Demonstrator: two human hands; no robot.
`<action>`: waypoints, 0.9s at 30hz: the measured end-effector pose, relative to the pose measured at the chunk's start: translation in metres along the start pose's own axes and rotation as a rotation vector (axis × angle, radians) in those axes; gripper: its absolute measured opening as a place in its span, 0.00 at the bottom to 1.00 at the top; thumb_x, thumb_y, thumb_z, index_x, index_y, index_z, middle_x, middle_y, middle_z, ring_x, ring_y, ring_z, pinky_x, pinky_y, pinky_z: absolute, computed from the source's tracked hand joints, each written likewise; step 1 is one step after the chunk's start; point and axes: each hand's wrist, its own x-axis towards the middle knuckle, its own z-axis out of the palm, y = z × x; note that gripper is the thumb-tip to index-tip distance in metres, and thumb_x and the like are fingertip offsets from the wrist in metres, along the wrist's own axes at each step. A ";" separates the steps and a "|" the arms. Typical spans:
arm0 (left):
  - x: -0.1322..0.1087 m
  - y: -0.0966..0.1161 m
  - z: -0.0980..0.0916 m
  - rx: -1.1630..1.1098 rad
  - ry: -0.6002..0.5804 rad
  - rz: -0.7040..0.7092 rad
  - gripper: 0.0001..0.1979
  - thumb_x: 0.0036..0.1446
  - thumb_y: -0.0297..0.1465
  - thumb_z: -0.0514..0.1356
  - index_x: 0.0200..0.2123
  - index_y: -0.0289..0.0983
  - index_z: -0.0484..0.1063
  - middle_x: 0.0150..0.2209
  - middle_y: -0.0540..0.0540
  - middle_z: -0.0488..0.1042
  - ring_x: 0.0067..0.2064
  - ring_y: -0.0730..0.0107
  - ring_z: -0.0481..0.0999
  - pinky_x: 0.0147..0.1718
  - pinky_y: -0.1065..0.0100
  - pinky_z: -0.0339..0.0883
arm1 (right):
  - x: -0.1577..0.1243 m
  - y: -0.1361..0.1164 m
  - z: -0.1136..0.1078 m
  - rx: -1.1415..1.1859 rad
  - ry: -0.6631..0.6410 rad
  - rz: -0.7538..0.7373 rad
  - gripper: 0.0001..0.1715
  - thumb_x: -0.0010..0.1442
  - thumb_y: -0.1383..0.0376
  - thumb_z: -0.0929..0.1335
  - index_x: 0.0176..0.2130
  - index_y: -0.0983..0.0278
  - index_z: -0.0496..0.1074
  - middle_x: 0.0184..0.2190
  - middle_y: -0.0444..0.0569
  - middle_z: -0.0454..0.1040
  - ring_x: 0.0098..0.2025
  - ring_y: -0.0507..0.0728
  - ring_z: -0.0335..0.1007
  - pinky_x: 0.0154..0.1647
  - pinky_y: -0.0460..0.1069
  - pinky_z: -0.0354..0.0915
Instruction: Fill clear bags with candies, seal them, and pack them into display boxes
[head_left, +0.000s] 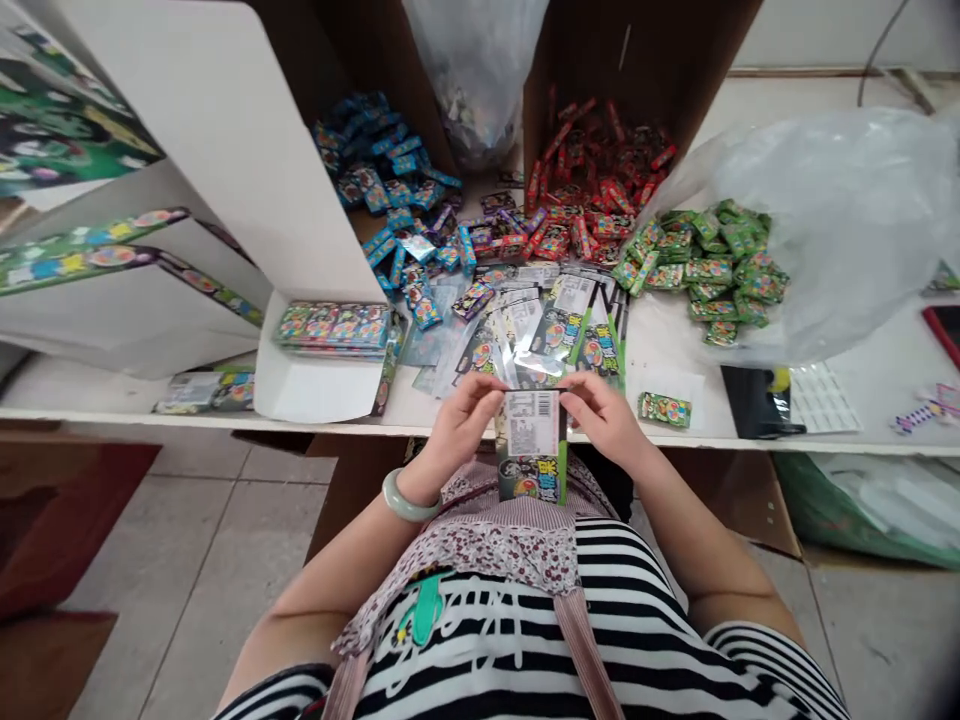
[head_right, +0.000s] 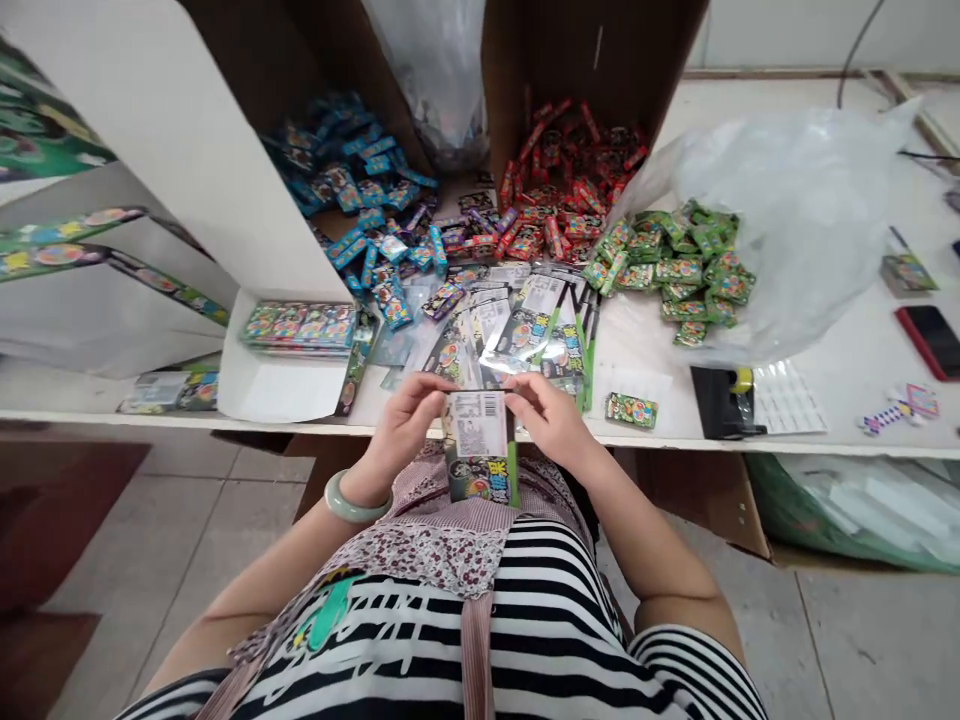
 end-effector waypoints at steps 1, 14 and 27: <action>0.001 0.003 -0.002 0.016 0.044 0.018 0.15 0.63 0.45 0.62 0.36 0.38 0.74 0.35 0.47 0.78 0.37 0.71 0.77 0.38 0.68 0.71 | 0.002 -0.006 0.004 -0.029 0.042 -0.039 0.11 0.64 0.55 0.68 0.40 0.59 0.72 0.31 0.44 0.74 0.31 0.54 0.71 0.30 0.49 0.66; 0.008 0.028 -0.021 -0.225 -0.009 -0.046 0.16 0.50 0.37 0.72 0.40 0.38 0.78 0.32 0.49 0.80 0.34 0.72 0.78 0.35 0.68 0.72 | 0.003 -0.038 0.016 0.044 0.107 -0.051 0.16 0.55 0.57 0.74 0.42 0.59 0.71 0.34 0.44 0.73 0.35 0.54 0.70 0.29 0.47 0.66; -0.006 0.053 -0.017 -0.190 -0.008 -0.011 0.09 0.51 0.34 0.70 0.30 0.36 0.75 0.29 0.51 0.75 0.31 0.76 0.72 0.32 0.72 0.67 | 0.004 -0.070 0.023 -0.122 -0.024 -0.071 0.16 0.53 0.52 0.76 0.33 0.60 0.74 0.28 0.44 0.75 0.29 0.52 0.70 0.27 0.48 0.67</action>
